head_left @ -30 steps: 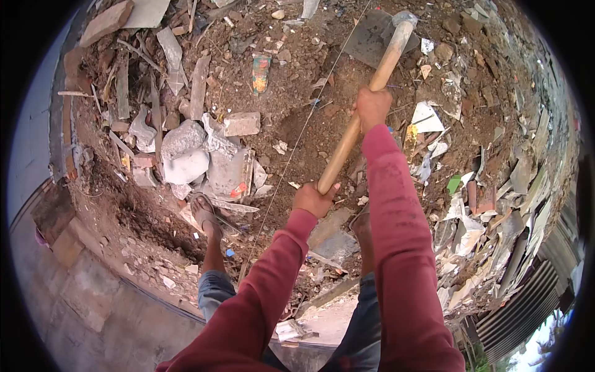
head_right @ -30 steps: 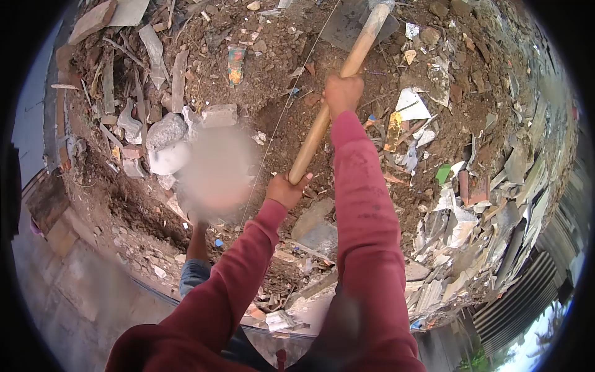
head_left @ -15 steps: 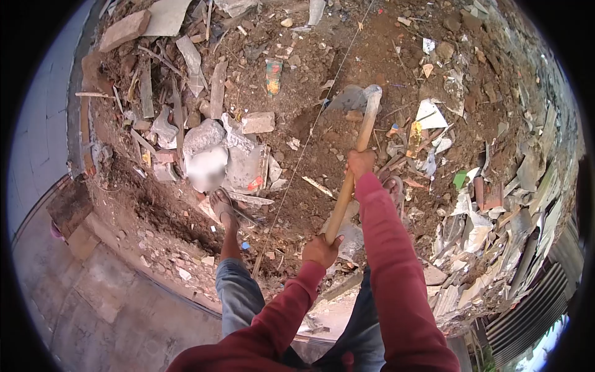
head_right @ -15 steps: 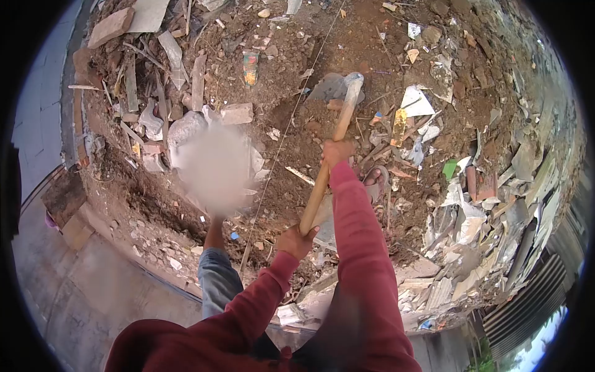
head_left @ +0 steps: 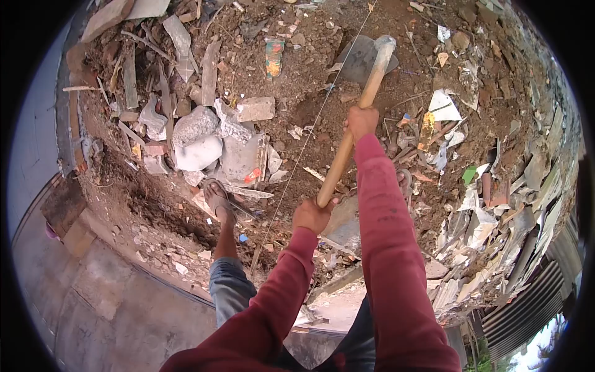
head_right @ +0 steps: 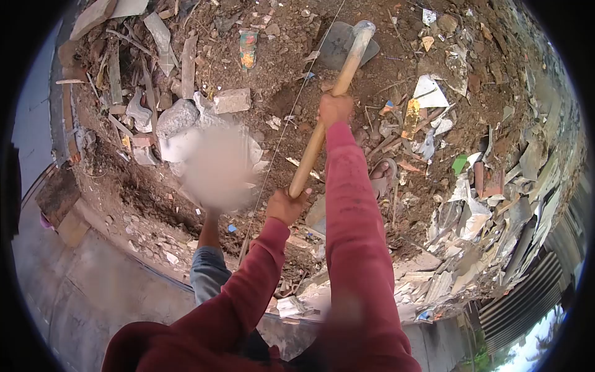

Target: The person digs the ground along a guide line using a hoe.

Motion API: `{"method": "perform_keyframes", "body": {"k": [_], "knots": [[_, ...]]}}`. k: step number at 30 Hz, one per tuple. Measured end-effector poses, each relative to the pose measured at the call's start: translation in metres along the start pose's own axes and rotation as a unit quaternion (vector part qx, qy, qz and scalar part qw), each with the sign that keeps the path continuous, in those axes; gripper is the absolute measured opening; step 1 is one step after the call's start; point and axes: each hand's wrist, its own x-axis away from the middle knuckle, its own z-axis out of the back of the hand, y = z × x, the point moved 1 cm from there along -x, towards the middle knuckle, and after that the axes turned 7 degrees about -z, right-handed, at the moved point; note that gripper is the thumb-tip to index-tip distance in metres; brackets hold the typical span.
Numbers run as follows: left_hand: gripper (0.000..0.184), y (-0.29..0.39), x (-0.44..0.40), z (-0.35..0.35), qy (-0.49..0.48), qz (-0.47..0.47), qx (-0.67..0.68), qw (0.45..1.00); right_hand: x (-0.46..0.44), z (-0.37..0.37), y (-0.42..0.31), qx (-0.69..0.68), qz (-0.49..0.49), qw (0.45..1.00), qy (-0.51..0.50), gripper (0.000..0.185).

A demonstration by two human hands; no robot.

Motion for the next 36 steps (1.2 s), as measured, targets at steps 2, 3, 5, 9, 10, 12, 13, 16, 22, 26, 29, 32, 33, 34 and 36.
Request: {"method": "perform_keyframes", "body": {"k": [2, 3, 5, 9, 10, 12, 13, 16, 22, 26, 29, 32, 33, 34, 36], "knots": [[0.052, 0.014, 0.006, 0.024, -0.032, 0.012, 0.020, 0.999, 0.009, -0.002, -0.012, 0.022, -0.016, 1.000, -0.005, 0.019], [0.054, 0.024, -0.002, 0.037, -0.069, 0.012, 0.033, 0.997, 0.010, -0.004, -0.029, 0.034, -0.030, 0.999, -0.001, 0.019], [0.057, 0.034, 0.004, 0.038, -0.066, -0.007, 0.041, 0.997, 0.016, 0.002, -0.049, 0.029, -0.022, 0.999, 0.004, 0.018], [0.054, 0.035, 0.011, 0.030, -0.055, -0.028, -0.014, 0.998, 0.042, 0.026, -0.068, 0.001, -0.011, 1.000, 0.025, 0.018], [0.054, 0.030, -0.003, 0.029, -0.069, -0.027, 0.012, 0.997, 0.034, 0.023, -0.068, 0.003, -0.010, 1.000, 0.027, 0.018], [0.054, 0.014, -0.024, 0.023, -0.119, 0.007, 0.044, 0.992, 0.028, 0.014, -0.058, -0.018, 0.041, 0.998, 0.032, 0.019], [0.054, 0.005, -0.009, 0.014, -0.126, 0.018, 0.045, 0.991, 0.030, 0.016, -0.037, -0.011, 0.030, 0.999, 0.033, 0.019], [0.052, -0.016, 0.028, 0.008, -0.074, 0.027, 0.045, 0.996, 0.033, 0.002, 0.013, 0.030, 0.001, 1.000, 0.006, 0.017], [0.050, 0.000, 0.109, 0.021, -0.106, 0.030, 0.006, 0.994, 0.106, 0.046, 0.009, 0.062, -0.091, 0.994, 0.018, 0.017], [0.047, 0.005, 0.036, 0.016, -0.093, -0.018, 0.057, 0.994, 0.079, 0.042, -0.042, -0.008, 0.030, 0.998, 0.056, 0.014], [0.049, 0.003, 0.015, 0.003, -0.117, 0.034, 0.049, 0.991, 0.028, 0.029, -0.012, 0.024, 0.021, 0.999, 0.017, 0.018], [0.052, -0.016, 0.055, 0.002, -0.111, 0.094, 0.037, 0.989, 0.062, 0.020, 0.018, 0.073, -0.045, 0.996, 0.002, 0.019], [0.053, -0.014, 0.079, -0.001, -0.138, 0.105, 0.055, 0.983, 0.068, 0.024, 0.037, 0.094, -0.063, 0.993, -0.026, 0.019], [0.053, -0.018, 0.101, -0.009, -0.134, 0.132, 0.058, 0.980, 0.070, 0.032, 0.055, 0.114, -0.084, 0.990, -0.025, 0.020], [0.053, -0.019, 0.113, -0.018, -0.134, 0.123, 0.057, 0.982, 0.077, 0.029, 0.061, 0.121, -0.083, 0.989, -0.016, 0.020]]}}
